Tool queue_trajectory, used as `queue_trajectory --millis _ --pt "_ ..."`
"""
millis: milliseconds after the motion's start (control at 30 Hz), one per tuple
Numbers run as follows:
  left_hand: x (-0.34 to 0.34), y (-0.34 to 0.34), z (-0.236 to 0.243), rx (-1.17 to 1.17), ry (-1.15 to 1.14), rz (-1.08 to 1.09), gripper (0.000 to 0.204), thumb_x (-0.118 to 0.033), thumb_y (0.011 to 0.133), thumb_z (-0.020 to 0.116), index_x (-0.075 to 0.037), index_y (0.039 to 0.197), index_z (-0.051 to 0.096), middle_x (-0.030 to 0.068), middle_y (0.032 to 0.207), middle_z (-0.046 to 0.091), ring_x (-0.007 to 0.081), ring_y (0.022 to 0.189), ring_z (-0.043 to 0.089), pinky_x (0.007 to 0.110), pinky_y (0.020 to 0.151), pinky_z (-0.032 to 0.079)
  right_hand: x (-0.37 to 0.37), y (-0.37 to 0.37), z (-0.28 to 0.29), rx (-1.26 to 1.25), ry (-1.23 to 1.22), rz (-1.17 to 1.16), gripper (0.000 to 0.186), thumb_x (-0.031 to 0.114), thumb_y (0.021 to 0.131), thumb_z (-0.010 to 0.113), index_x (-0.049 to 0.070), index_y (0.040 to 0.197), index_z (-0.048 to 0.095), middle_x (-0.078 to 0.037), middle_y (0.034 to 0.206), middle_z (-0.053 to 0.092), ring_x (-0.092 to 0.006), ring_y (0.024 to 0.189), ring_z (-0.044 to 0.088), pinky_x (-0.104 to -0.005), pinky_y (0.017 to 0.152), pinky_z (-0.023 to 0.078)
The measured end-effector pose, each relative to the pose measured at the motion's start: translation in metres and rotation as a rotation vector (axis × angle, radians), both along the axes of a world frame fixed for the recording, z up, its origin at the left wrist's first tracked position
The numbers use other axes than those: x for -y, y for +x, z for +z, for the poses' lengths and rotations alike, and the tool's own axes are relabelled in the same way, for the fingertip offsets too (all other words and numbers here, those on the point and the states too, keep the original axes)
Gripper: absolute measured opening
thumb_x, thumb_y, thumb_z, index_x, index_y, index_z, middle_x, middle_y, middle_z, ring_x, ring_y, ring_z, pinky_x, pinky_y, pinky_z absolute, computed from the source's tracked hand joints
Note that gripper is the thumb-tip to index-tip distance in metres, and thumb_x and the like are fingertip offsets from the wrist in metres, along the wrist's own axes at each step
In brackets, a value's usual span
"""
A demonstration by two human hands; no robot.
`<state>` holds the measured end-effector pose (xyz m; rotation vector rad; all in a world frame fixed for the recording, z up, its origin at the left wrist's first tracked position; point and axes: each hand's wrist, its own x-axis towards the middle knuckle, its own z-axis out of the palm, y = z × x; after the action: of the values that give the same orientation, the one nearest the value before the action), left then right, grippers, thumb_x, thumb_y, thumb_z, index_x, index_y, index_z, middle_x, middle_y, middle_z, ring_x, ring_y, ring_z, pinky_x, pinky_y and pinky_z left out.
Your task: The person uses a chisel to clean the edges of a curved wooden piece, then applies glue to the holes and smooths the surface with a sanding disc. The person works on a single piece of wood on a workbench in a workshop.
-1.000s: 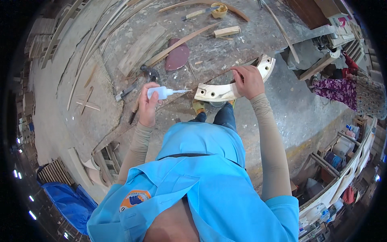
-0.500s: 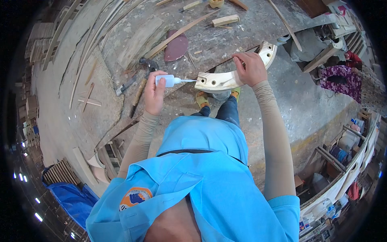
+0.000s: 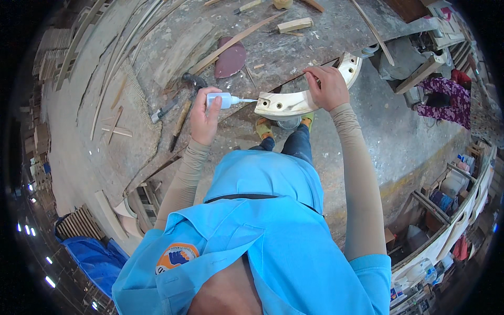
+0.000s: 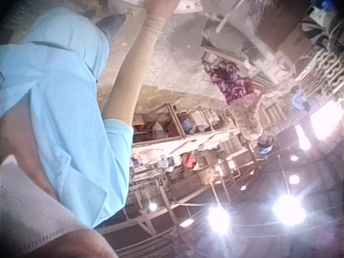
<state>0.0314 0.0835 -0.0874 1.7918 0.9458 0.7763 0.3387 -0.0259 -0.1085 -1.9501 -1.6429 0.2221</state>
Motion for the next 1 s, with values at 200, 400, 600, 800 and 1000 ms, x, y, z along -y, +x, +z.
queue_trajectory --millis 200,400,600,800,1000 --pt "-0.001 0.002 -0.001 -0.041 0.057 -0.008 0.022 -0.021 0.094 0.063 -0.004 0.107 0.060 0.0115 0.097 0.064 0.0254 0.088 0.062 0.034 0.078 0.048 0.000 -0.001 0.003 -0.001 -0.010 -0.004 0.016 0.015 0.090 0.061 0.005 0.096 0.071 -0.014 0.087 0.070 -0.0329 0.084 0.066 -0.0420 0.080 0.049" --pt "0.000 0.004 0.002 -0.100 0.126 -0.032 0.022 -0.022 0.096 0.061 -0.004 0.108 0.059 0.0098 0.097 0.064 0.0215 0.090 0.062 0.032 0.080 0.048 0.000 -0.001 0.002 -0.002 -0.003 -0.007 0.016 0.015 0.090 0.061 0.004 0.095 0.070 -0.013 0.087 0.071 -0.0330 0.083 0.065 -0.0419 0.080 0.049" --pt "0.001 0.007 0.006 -0.097 0.131 -0.017 0.020 -0.019 0.091 0.065 -0.004 0.104 0.061 0.0124 0.098 0.064 0.0294 0.088 0.062 0.037 0.077 0.048 0.000 -0.002 0.005 -0.008 -0.033 -0.018 0.016 0.016 0.090 0.060 0.005 0.096 0.071 -0.013 0.087 0.070 -0.0328 0.084 0.065 -0.0421 0.081 0.049" --pt "0.003 0.008 0.011 -0.093 0.158 -0.020 0.020 -0.019 0.092 0.065 -0.005 0.104 0.061 0.0123 0.097 0.064 0.0280 0.085 0.062 0.035 0.070 0.049 0.001 -0.001 0.001 -0.004 -0.004 -0.017 0.016 0.016 0.090 0.060 0.006 0.096 0.071 -0.012 0.086 0.070 -0.0324 0.082 0.064 -0.0419 0.081 0.049" --pt "0.002 0.002 0.005 -0.089 0.154 -0.019 0.021 -0.021 0.092 0.064 -0.005 0.105 0.061 0.0124 0.096 0.064 0.0271 0.085 0.062 0.035 0.069 0.050 0.000 -0.001 0.002 -0.003 -0.016 -0.012 0.015 0.016 0.090 0.060 0.006 0.096 0.071 -0.012 0.086 0.070 -0.0322 0.081 0.064 -0.0417 0.080 0.049"
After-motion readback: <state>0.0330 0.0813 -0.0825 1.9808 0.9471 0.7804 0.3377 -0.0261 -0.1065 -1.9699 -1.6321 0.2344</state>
